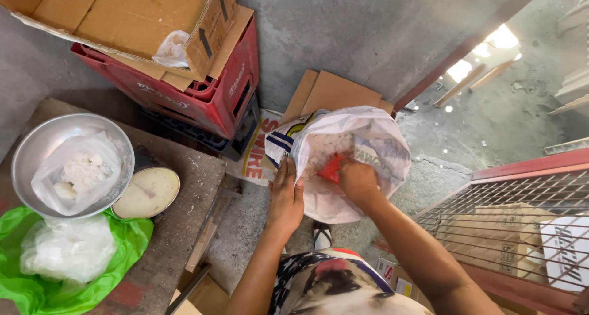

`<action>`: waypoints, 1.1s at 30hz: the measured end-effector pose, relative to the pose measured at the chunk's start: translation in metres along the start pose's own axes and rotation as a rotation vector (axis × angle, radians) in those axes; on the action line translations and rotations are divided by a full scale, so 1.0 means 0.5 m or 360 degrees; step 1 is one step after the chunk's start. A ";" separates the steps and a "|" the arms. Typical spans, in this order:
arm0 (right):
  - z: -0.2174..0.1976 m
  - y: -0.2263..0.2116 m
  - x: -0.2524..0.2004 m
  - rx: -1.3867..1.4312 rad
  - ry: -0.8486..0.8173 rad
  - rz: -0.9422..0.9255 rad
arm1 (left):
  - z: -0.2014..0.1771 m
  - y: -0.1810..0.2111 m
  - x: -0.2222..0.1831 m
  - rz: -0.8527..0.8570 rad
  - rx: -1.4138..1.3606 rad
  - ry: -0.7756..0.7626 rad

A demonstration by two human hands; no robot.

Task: Scoop fertilizer into bags and weigh them

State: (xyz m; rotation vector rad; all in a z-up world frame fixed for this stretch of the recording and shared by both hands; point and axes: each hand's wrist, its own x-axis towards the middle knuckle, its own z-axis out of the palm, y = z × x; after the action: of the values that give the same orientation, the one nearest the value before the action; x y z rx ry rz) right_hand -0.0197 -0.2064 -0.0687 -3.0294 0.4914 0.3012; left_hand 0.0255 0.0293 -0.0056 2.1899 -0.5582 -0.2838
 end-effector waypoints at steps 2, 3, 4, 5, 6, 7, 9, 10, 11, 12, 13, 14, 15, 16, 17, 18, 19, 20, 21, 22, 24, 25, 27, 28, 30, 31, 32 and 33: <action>-0.045 -0.019 0.003 0.0011 0.0019 0.0000 | -0.009 -0.005 0.004 0.0019 -0.0003 -0.0010; -0.066 -0.026 0.004 0.0015 0.0036 -0.0005 | -0.012 -0.008 0.007 0.0032 -0.0012 -0.0015; -0.084 -0.023 -0.003 0.0021 0.0028 0.0011 | -0.014 -0.012 0.010 0.0034 -0.0011 -0.0034; -0.103 -0.020 -0.013 0.0033 0.0142 -0.0080 | -0.015 -0.016 0.009 0.0040 0.0001 -0.0037; -0.122 -0.018 -0.023 0.0044 0.0257 -0.0171 | -0.016 -0.019 0.007 0.0045 0.0012 -0.0041; -0.117 -0.004 -0.020 0.0042 0.0252 -0.0161 | -0.015 -0.019 0.008 0.0047 0.0008 -0.0052; -0.108 0.022 -0.014 -0.0391 0.0049 -0.0246 | -0.014 -0.018 0.011 0.0041 -0.0024 -0.0057; -0.135 -0.001 -0.017 -0.0395 0.0042 -0.0238 | -0.013 -0.019 0.013 0.0042 -0.0031 -0.0065; -0.163 -0.023 -0.019 -0.0200 0.0058 -0.0146 | -0.010 -0.019 0.012 0.0047 -0.0032 -0.0055; -0.190 -0.046 -0.021 -0.0006 0.0075 -0.0052 | -0.006 -0.019 0.010 0.0052 -0.0033 -0.0044; -0.173 -0.058 -0.021 -0.0007 0.0067 -0.0054 | -0.007 -0.019 0.010 0.0045 -0.0035 -0.0047; -0.157 -0.069 -0.021 0.0159 0.0113 -0.0059 | -0.007 -0.018 0.009 0.0065 -0.0040 -0.0047; -0.141 -0.080 -0.022 0.0326 0.0163 -0.0061 | -0.007 -0.016 0.010 0.0090 -0.0043 -0.0046; -0.120 -0.074 -0.019 0.0327 0.0160 -0.0060 | -0.007 -0.015 0.008 0.0087 -0.0043 -0.0048; -0.100 -0.069 -0.013 0.0321 0.0151 -0.0063 | -0.007 -0.014 0.010 0.0119 -0.0026 -0.0027; -0.080 -0.064 -0.007 0.0316 0.0142 -0.0066 | -0.008 -0.013 0.011 0.0150 -0.0008 -0.0005; -0.107 -0.052 -0.019 0.0316 0.0133 -0.0071 | -0.010 -0.013 0.005 0.0140 -0.0009 -0.0005; -0.135 -0.040 -0.031 0.0185 0.0018 -0.0003 | -0.012 -0.012 -0.001 0.0120 -0.0009 -0.0025; -0.164 -0.026 -0.040 0.0052 -0.0093 0.0068 | -0.012 -0.011 -0.003 0.0105 -0.0011 -0.0045; -0.155 -0.013 -0.043 0.0050 -0.0098 0.0066 | -0.009 -0.013 -0.005 0.0100 -0.0014 -0.0046; -0.139 0.014 -0.050 -0.0057 -0.0212 -0.0004 | 0.001 -0.015 -0.008 0.0102 -0.0006 0.0006; -0.112 0.004 -0.054 -0.0056 -0.0213 -0.0007 | 0.002 -0.010 -0.008 0.0099 -0.0005 0.0008; -0.059 -0.015 -0.059 0.0049 -0.0200 0.0015 | 0.003 0.001 -0.006 0.0102 0.0044 0.0018; -0.063 -0.027 -0.058 0.0047 -0.0195 0.0007 | 0.005 0.004 -0.005 0.0100 0.0045 0.0027; -0.064 -0.055 -0.067 0.0519 0.0046 0.0121 | 0.009 0.007 -0.011 0.0074 -0.0029 -0.0049; -0.069 -0.051 -0.063 0.0529 0.0050 0.0128 | 0.005 0.004 -0.008 0.0080 -0.0021 -0.0055; -0.074 -0.047 -0.060 0.0598 0.0066 0.0154 | 0.000 0.002 -0.005 0.0085 0.0011 -0.0039; -0.081 -0.042 -0.055 0.0663 0.0082 0.0175 | -0.004 0.000 -0.002 0.0087 0.0040 -0.0018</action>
State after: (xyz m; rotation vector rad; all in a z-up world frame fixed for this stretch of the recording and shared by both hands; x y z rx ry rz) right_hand -0.0310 -0.1815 -0.0230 -2.6161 0.6354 0.1077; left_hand 0.0255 0.0311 -0.0042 2.1948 -0.6301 -0.2617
